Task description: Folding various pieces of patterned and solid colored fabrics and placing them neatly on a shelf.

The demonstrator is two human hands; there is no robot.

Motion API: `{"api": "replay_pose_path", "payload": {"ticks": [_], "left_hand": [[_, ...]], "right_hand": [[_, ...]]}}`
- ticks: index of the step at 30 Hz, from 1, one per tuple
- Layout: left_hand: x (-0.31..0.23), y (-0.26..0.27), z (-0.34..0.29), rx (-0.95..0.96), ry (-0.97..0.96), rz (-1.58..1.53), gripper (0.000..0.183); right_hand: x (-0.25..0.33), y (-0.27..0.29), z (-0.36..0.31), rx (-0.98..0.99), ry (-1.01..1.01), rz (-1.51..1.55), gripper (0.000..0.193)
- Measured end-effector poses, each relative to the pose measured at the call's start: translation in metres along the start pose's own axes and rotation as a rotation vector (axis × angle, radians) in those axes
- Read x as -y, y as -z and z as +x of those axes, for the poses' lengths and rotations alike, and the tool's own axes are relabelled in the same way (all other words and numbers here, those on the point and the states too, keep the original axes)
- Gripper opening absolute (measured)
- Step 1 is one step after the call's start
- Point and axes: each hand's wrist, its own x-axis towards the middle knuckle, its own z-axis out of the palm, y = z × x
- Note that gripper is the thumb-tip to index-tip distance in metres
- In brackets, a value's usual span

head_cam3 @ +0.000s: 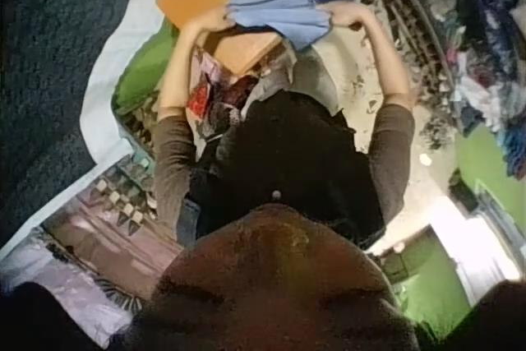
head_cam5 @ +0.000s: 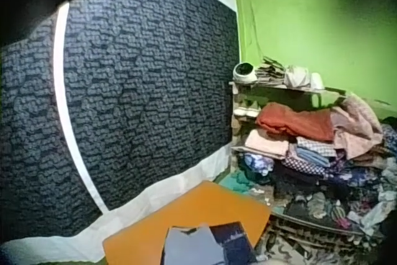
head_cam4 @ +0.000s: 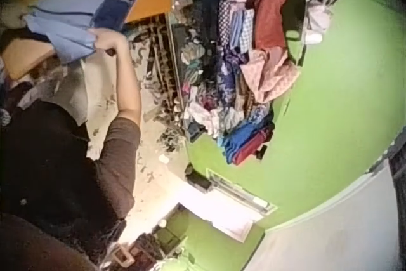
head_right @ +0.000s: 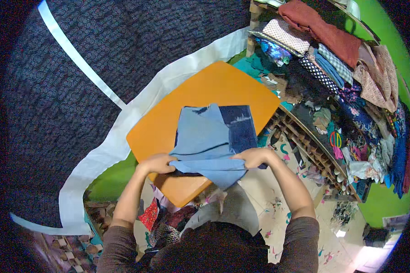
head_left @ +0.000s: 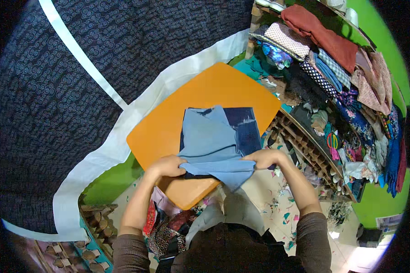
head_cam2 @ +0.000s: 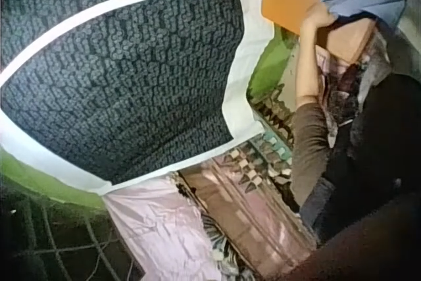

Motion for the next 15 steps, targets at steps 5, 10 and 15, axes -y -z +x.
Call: {"api": "replay_pose_path", "payload": {"ticks": [5, 10, 15], "left_hand": [[0.011, 0.045, -0.005, 0.027, -0.024, -0.222, 0.038], [0.021, 0.099, 0.03, -0.17, -0.011, -0.341, 0.047], [0.035, 0.121, 0.096, -0.591, 0.274, -0.274, 0.049]], "right_hand": [[0.01, 0.058, -0.003, 0.259, 0.098, 0.305, 0.061], [-0.04, 0.119, 0.008, -0.011, 0.113, 0.285, 0.054], [-0.104, 0.144, 0.052, -0.469, -0.103, 0.263, 0.037]]}}
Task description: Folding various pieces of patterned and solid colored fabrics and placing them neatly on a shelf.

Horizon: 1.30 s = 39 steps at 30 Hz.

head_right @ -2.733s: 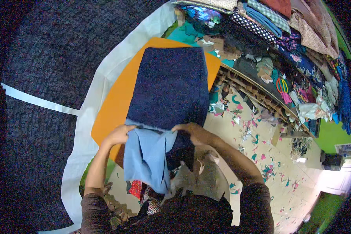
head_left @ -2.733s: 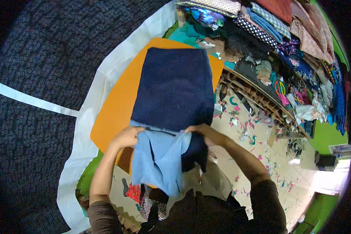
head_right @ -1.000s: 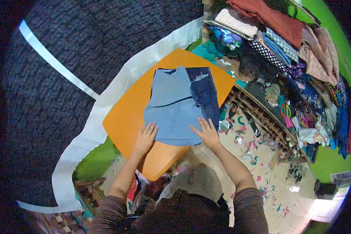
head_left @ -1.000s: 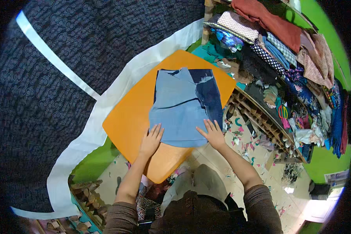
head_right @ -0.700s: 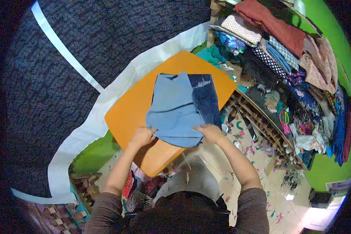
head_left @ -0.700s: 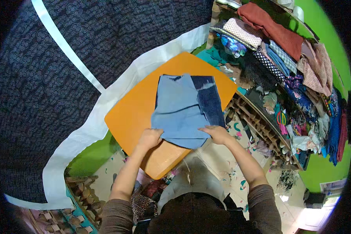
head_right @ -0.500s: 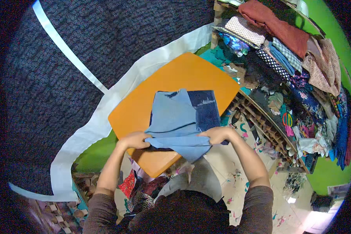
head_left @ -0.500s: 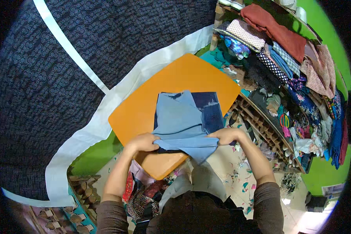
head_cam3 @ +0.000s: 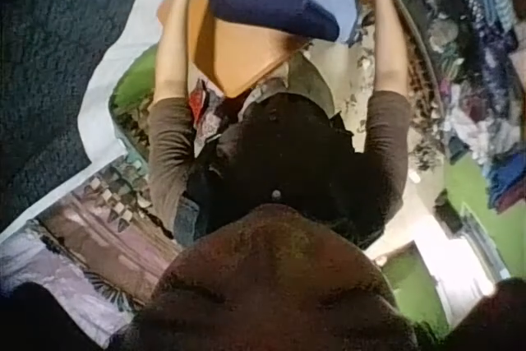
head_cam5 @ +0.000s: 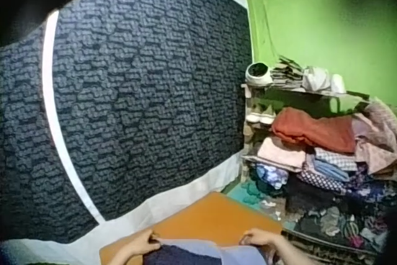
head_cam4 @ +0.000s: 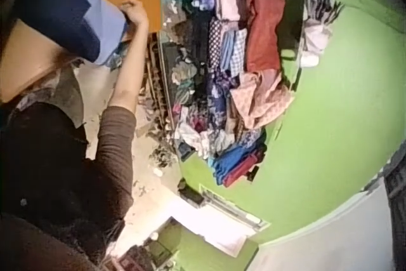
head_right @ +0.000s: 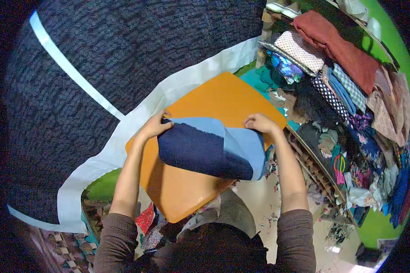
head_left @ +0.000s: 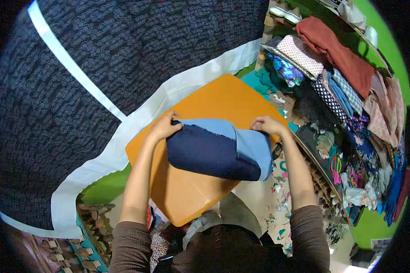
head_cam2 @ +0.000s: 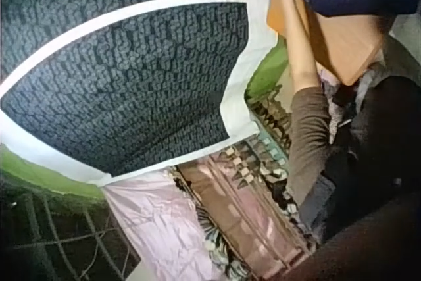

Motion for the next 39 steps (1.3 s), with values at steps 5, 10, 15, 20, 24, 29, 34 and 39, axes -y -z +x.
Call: {"api": "replay_pose_path", "payload": {"ticks": [5, 10, 15, 20, 24, 29, 34, 39], "left_hand": [[-0.004, -0.091, 0.013, -0.322, -0.122, 0.368, 0.05], [0.004, -0.163, -0.02, -0.281, -0.125, 0.504, 0.048], [-0.001, -0.168, -0.014, -0.281, -0.099, 0.528, 0.045], [-0.003, -0.165, -0.018, -0.262, -0.014, 0.515, 0.046], [-0.011, -0.17, -0.016, -0.305, -0.009, 0.509, 0.046], [-0.019, -0.177, -0.018, -0.341, 0.07, 0.472, 0.047], [-0.043, -0.195, -0.032, -0.334, 0.136, 0.431, 0.062], [-0.061, -0.229, -0.036, -0.271, 0.087, 0.505, 0.068]], "right_hand": [[-0.007, -0.061, 0.028, -0.555, 0.053, 0.2, 0.045], [-0.032, -0.129, -0.001, -0.515, 0.1, -0.383, 0.057], [-0.048, -0.125, 0.003, -0.501, -0.008, -0.441, 0.052], [-0.018, -0.116, 0.033, -0.433, 0.282, -0.483, 0.047], [-0.024, -0.112, 0.069, -0.423, 0.401, -0.41, 0.042], [-0.071, -0.102, 0.087, -0.641, 0.076, -0.576, 0.047], [-0.017, -0.125, 0.016, -0.478, 0.228, -0.461, 0.048], [-0.026, -0.134, 0.007, -0.45, 0.197, -0.471, 0.05]]}}
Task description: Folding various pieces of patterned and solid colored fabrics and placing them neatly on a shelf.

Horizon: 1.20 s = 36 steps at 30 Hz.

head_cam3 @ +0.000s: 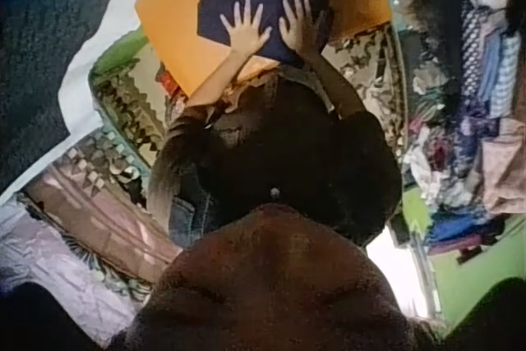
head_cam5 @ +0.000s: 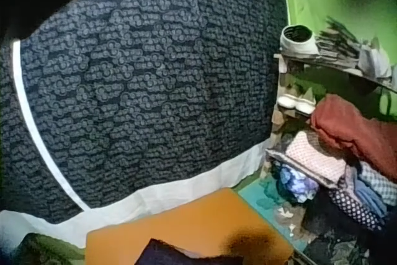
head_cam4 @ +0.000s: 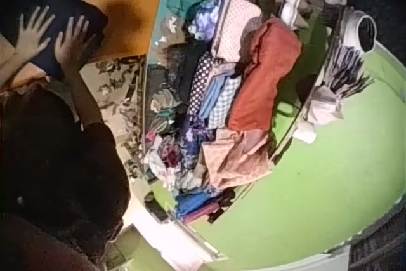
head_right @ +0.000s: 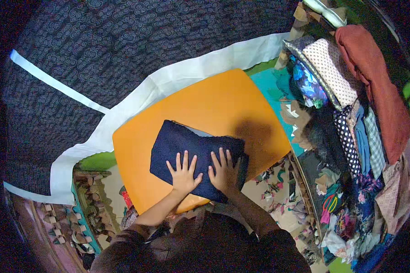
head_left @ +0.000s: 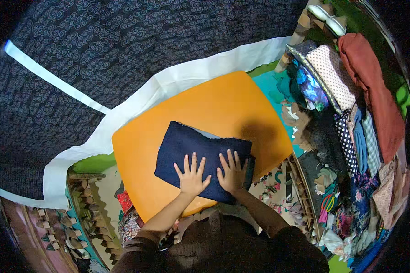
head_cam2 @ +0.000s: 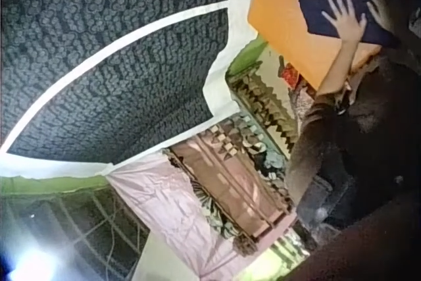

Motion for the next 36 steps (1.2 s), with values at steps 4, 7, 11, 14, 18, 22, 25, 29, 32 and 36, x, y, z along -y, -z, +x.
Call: {"api": "replay_pose_path", "payload": {"ticks": [4, 7, 11, 14, 18, 22, 25, 29, 32, 36], "left_hand": [[0.003, -0.011, -0.005, 0.032, 0.017, 0.067, 0.067], [0.0, -0.012, -0.005, 0.035, 0.035, 0.062, 0.068], [0.001, -0.01, -0.007, 0.073, 0.04, 0.049, 0.07], [-0.002, -0.009, -0.003, 0.087, 0.04, 0.047, 0.07], [0.001, -0.003, 0.001, 0.085, 0.062, 0.024, 0.069], [0.003, -0.006, -0.002, 0.04, 0.041, 0.006, 0.068], [0.003, -0.005, -0.003, 0.029, 0.056, -0.002, 0.067], [-0.001, -0.002, 0.0, -0.01, 0.056, -0.017, 0.061], [0.003, 0.001, 0.024, -0.058, 0.032, -0.071, 0.053], [0.015, -0.007, 0.082, -0.088, -0.095, -0.108, 0.045]], "right_hand": [[0.003, 0.001, 0.005, 0.012, 0.014, -0.006, 0.051], [0.001, 0.011, 0.024, -0.02, 0.194, -0.016, 0.051], [-0.011, 0.018, 0.072, -0.143, 0.106, -0.163, 0.049], [-0.061, 0.002, 0.076, 0.242, 0.23, 0.094, 0.038], [-0.057, 0.011, 0.042, -0.057, 0.421, 0.036, 0.025], [-0.066, 0.014, 0.014, -0.098, 0.372, 0.027, 0.026], [-0.057, 0.034, 0.028, 0.162, 0.233, 0.121, 0.028], [-0.051, 0.028, 0.06, 0.134, 0.277, 0.01, 0.026], [-0.076, 0.015, 0.083, 0.167, -0.027, 0.19, 0.026], [-0.136, -0.012, 0.106, -0.11, -0.159, 0.319, 0.024]]}}
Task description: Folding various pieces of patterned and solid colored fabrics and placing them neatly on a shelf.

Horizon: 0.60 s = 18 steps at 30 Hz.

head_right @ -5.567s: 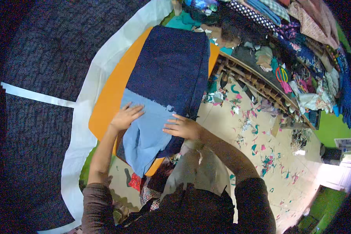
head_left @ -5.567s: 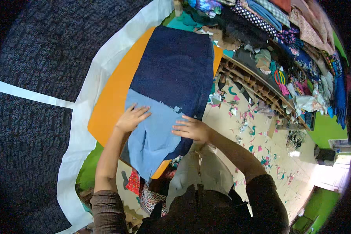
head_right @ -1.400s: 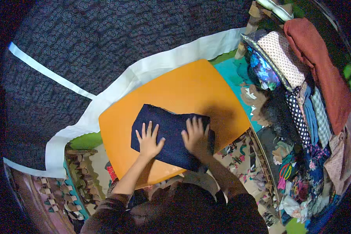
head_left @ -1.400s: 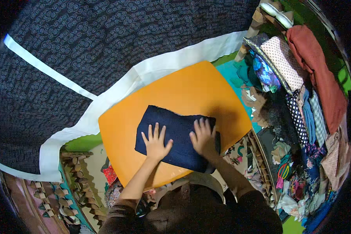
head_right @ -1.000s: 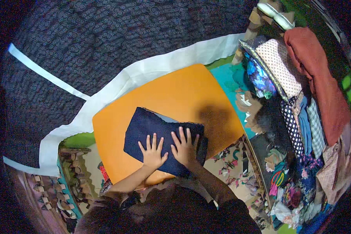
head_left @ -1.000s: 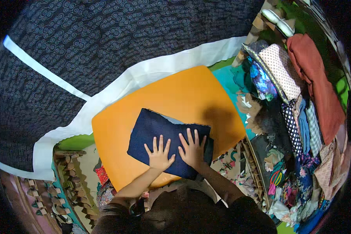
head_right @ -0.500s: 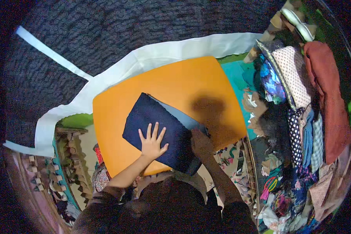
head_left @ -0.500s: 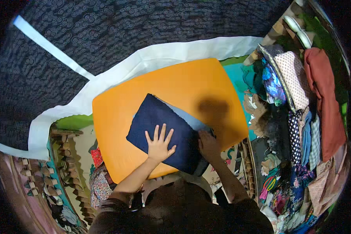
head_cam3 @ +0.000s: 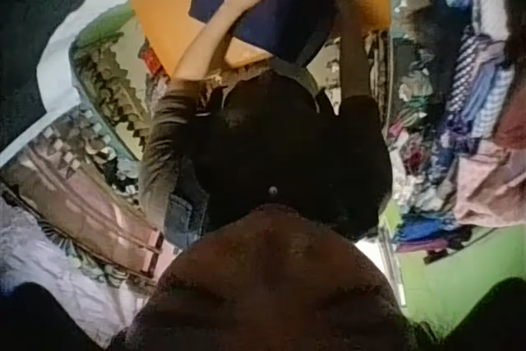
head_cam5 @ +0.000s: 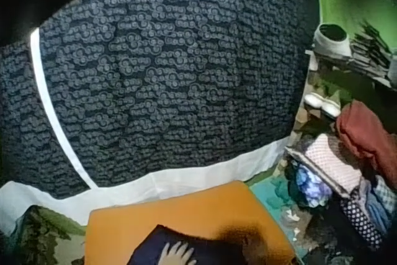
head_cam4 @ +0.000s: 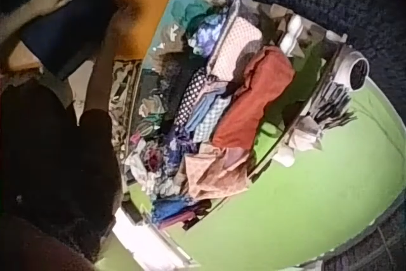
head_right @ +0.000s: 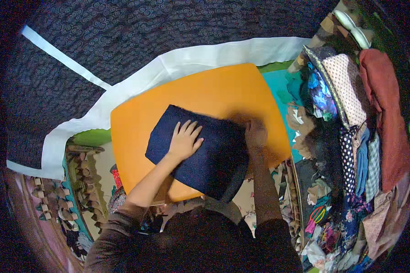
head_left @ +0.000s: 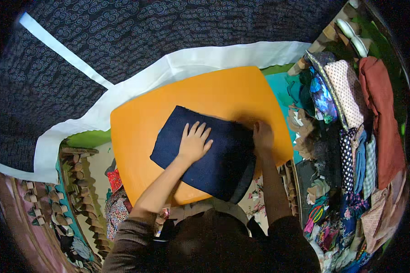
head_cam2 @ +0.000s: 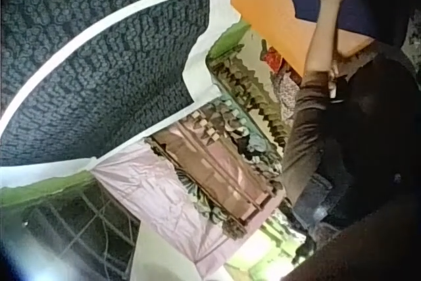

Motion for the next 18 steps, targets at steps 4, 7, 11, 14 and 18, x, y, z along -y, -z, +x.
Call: {"api": "replay_pose_path", "payload": {"ticks": [4, 7, 11, 14, 18], "left_hand": [[0.028, -0.002, 0.025, 0.161, -0.077, 0.053, 0.052], [0.021, 0.008, 0.054, 0.481, -0.007, 0.064, 0.063], [0.06, 0.003, 0.069, 0.341, 0.185, 0.227, 0.053], [0.107, -0.002, 0.074, 0.323, 0.31, 0.155, 0.036], [0.139, 0.008, 0.076, 0.433, 0.378, -0.044, 0.031]], "right_hand": [[0.049, 0.011, -0.015, 0.087, 0.35, -0.315, 0.022], [0.051, 0.014, -0.046, 0.402, 0.512, 0.008, 0.025], [0.08, 0.01, -0.059, 0.391, 0.449, -0.131, 0.03], [0.046, -0.008, -0.047, 0.371, 0.339, -0.27, 0.037], [0.04, -0.009, -0.038, 0.191, 0.21, -0.21, 0.038]]}}
